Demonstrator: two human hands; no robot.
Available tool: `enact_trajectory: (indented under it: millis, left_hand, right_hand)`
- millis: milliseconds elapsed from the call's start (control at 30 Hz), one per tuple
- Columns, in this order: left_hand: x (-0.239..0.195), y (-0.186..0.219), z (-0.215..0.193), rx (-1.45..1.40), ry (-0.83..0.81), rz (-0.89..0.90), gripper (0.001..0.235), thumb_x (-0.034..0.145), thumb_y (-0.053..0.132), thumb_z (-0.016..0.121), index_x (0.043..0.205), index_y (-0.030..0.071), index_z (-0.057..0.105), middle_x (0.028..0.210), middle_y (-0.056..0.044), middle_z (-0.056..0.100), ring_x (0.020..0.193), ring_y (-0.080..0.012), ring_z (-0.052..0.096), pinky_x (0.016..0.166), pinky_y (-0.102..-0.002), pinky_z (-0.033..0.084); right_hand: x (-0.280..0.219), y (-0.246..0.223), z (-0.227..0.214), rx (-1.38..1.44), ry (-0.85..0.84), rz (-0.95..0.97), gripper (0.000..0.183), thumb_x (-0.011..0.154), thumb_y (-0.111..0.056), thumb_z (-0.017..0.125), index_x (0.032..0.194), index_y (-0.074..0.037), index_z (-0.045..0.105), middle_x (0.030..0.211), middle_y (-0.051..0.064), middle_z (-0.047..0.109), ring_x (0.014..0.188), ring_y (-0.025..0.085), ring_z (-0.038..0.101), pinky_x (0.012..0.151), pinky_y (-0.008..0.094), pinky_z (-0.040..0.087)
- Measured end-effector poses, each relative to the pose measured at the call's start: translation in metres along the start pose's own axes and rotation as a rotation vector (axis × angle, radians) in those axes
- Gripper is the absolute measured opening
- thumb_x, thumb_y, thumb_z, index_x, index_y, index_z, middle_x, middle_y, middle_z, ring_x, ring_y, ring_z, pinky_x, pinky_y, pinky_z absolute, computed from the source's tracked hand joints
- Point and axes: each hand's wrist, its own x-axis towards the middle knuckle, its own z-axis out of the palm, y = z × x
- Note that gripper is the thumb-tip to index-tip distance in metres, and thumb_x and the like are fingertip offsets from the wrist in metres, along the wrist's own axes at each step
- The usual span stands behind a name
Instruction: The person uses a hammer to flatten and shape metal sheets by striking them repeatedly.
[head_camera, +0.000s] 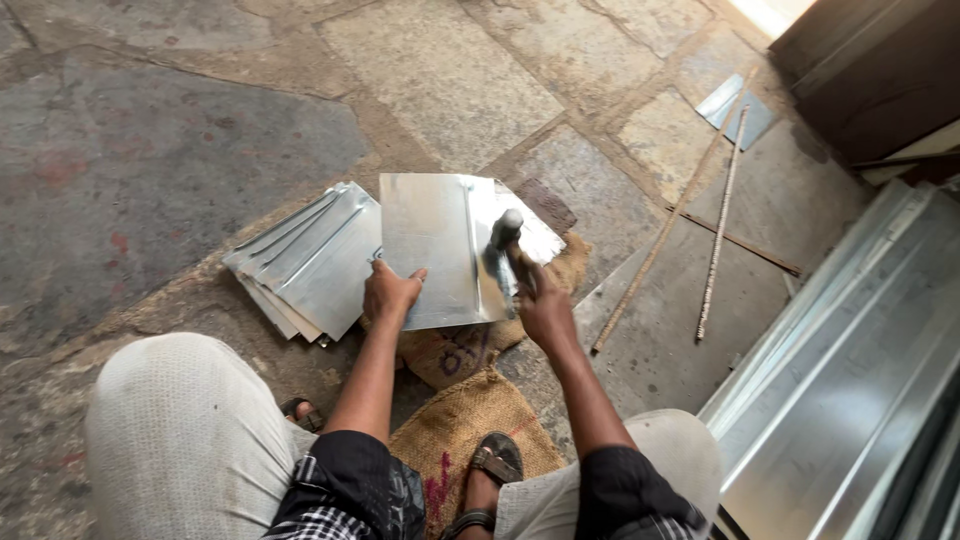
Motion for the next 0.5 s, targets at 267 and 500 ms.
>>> enact_trajectory:
  millis: [267, 500]
  left_hand:
    - [0.015, 0.021, -0.013, -0.083, 0.017, 0.017, 0.077, 0.083, 0.048, 0.081, 0.134, -0.001, 0.051, 0.113, -0.025, 0.072, 0.099, -0.0361, 0.076, 0.081, -0.044, 0.065]
    - [0.024, 0.031, -0.018, -0.037, 0.111, 0.103, 0.073, 0.081, 0.048, 0.086, 0.124, -0.001, 0.053, 0.112, -0.025, 0.071, 0.1, -0.0386, 0.073, 0.081, -0.047, 0.061]
  right_hand:
    - [-0.039, -0.033, -0.044, 0.084, 0.17, -0.13, 0.049, 0.105, -0.008, 0.05, 0.151, -0.026, 0.047, 0.131, 0.024, 0.068, 0.073, 0.02, 0.073, 0.063, 0.039, 0.068]
    - [-0.01, 0.002, -0.006, 0.054, 0.117, -0.737, 0.063, 0.099, 0.015, 0.05, 0.158, -0.005, 0.045, 0.144, 0.044, 0.05, 0.115, 0.049, 0.059, 0.081, 0.065, 0.052]
